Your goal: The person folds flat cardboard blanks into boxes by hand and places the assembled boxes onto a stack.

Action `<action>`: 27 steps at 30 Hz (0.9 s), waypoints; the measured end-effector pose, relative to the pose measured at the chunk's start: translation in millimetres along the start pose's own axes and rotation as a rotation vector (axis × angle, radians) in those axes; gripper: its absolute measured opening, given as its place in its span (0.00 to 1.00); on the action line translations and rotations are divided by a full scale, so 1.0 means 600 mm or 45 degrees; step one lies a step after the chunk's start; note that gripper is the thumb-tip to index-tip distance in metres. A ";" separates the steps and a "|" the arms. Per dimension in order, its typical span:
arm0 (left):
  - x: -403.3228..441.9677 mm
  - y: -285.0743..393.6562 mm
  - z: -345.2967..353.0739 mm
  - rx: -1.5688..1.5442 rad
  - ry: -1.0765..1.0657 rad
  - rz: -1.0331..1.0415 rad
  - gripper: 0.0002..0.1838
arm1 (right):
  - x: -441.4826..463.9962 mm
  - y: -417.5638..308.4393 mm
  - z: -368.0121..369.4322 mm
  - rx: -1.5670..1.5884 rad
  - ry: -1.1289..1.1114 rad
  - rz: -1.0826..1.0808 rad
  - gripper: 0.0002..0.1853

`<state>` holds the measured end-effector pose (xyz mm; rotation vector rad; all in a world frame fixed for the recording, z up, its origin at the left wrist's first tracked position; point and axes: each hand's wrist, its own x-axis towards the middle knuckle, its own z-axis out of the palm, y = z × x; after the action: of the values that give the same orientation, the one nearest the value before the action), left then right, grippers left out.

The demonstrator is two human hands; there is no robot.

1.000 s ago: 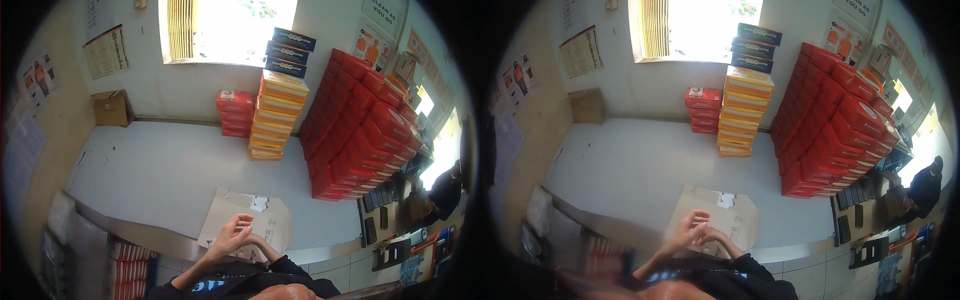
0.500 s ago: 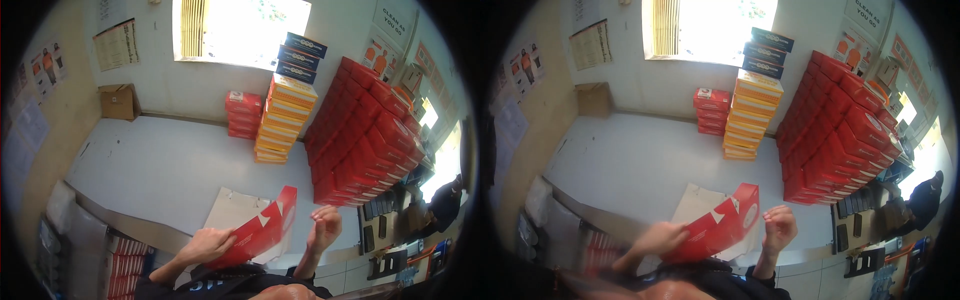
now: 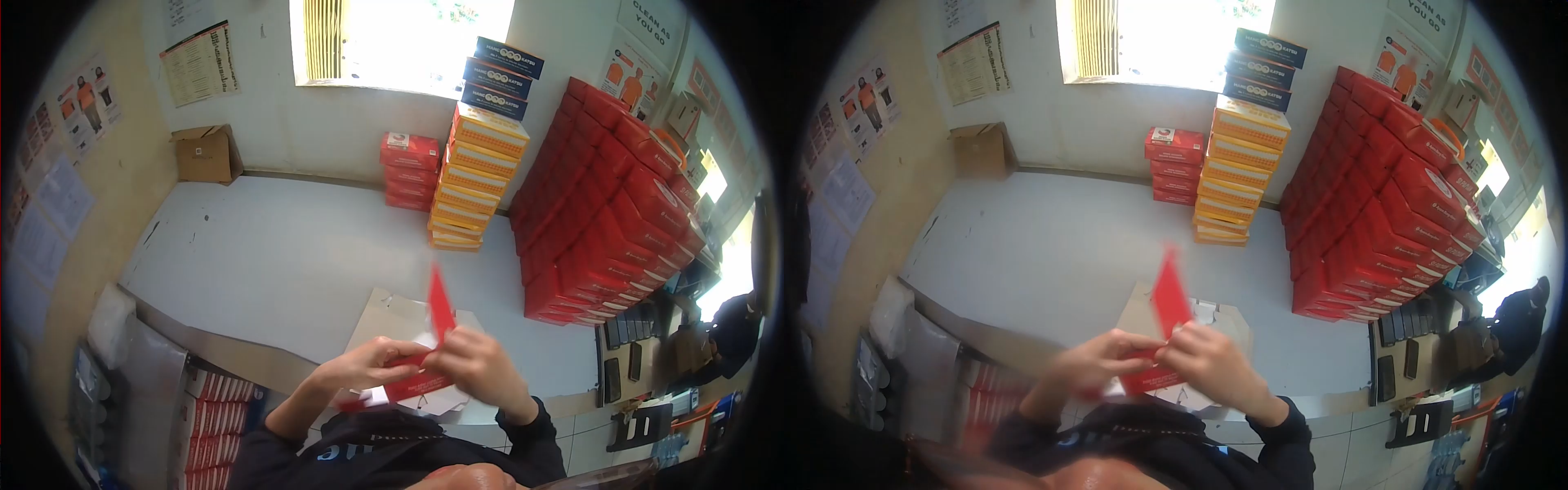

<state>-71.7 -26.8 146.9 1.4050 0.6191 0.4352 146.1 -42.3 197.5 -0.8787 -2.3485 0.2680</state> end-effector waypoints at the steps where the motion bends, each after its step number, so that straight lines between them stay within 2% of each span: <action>1: 0.002 -0.005 0.001 -0.049 -0.042 0.126 0.21 | 0.002 -0.005 0.000 -0.128 -0.091 -0.243 0.09; 2: 0.003 -0.007 0.002 -0.096 -0.084 0.248 0.20 | -0.001 0.002 -0.007 0.015 -0.121 -0.249 0.14; 3: 0.003 -0.002 0.006 -0.085 -0.084 0.248 0.20 | 0.008 0.002 -0.010 0.013 -0.112 -0.254 0.14; 5: 0.009 0.009 0.025 0.188 0.141 0.376 0.16 | 0.024 0.000 -0.021 -0.087 0.030 -0.426 0.17; 6: 0.027 -0.011 0.039 -0.027 0.297 0.440 0.13 | 0.012 0.027 0.002 -0.107 0.217 -0.377 0.21; 7: 0.037 -0.008 0.043 -0.028 0.299 0.445 0.13 | 0.002 0.026 0.001 -0.109 0.214 -0.381 0.21; 9: 0.054 0.001 0.043 -0.644 0.846 0.499 0.13 | -0.014 0.024 -0.003 0.227 0.403 -0.056 0.25; 10: 0.060 -0.006 0.035 -1.030 0.781 0.657 0.16 | -0.012 0.027 0.016 0.322 0.349 -0.253 0.28; 11: 0.059 -0.005 0.037 -1.023 0.779 0.661 0.16 | -0.011 0.029 0.025 0.276 0.235 -0.426 0.25; 13: 0.055 0.004 0.046 -0.922 0.907 0.743 0.20 | -0.023 0.044 0.027 -0.056 0.546 -0.474 0.18; 14: 0.058 -0.002 0.052 -0.739 1.071 0.848 0.16 | -0.028 0.047 0.022 -0.041 0.751 -0.277 0.13; 15: 0.053 0.006 0.060 -0.743 1.067 0.841 0.16 | -0.030 0.046 0.015 -0.026 0.948 -0.074 0.09; 16: 0.041 0.022 0.072 -0.311 1.199 0.732 0.13 | -0.013 0.034 0.000 0.077 1.018 0.130 0.07; 17: 0.030 0.037 0.082 0.128 1.304 0.608 0.10 | -0.008 0.023 0.014 0.078 1.018 0.142 0.07; 18: 0.025 0.045 0.087 0.343 1.230 0.540 0.11 | 0.003 0.010 0.034 0.119 0.919 0.236 0.07; 19: 0.029 0.039 0.085 0.536 1.176 0.589 0.12 | 0.013 0.003 0.054 0.158 0.818 0.323 0.07; 20: 0.029 0.027 0.079 0.679 1.111 0.618 0.14 | 0.005 0.006 0.084 0.150 0.771 0.316 0.06; 21: 0.022 0.019 0.064 0.800 1.037 0.622 0.15 | -0.008 0.006 0.084 0.121 0.578 0.300 0.06; 23: 0.011 -0.009 0.045 1.095 0.906 0.616 0.18 | -0.029 0.013 0.105 0.084 0.445 0.138 0.07; 25: -0.007 -0.032 0.035 1.400 0.766 0.554 0.22 | -0.020 0.013 0.105 -0.018 0.489 0.129 0.07; 27: -0.015 -0.053 0.036 1.586 0.646 0.495 0.26 | -0.008 0.012 0.100 0.102 0.780 0.321 0.05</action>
<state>-67.6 -53.2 117.7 2.6623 1.1252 0.7876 116.4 -38.5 144.9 -1.0434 -1.6564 0.1617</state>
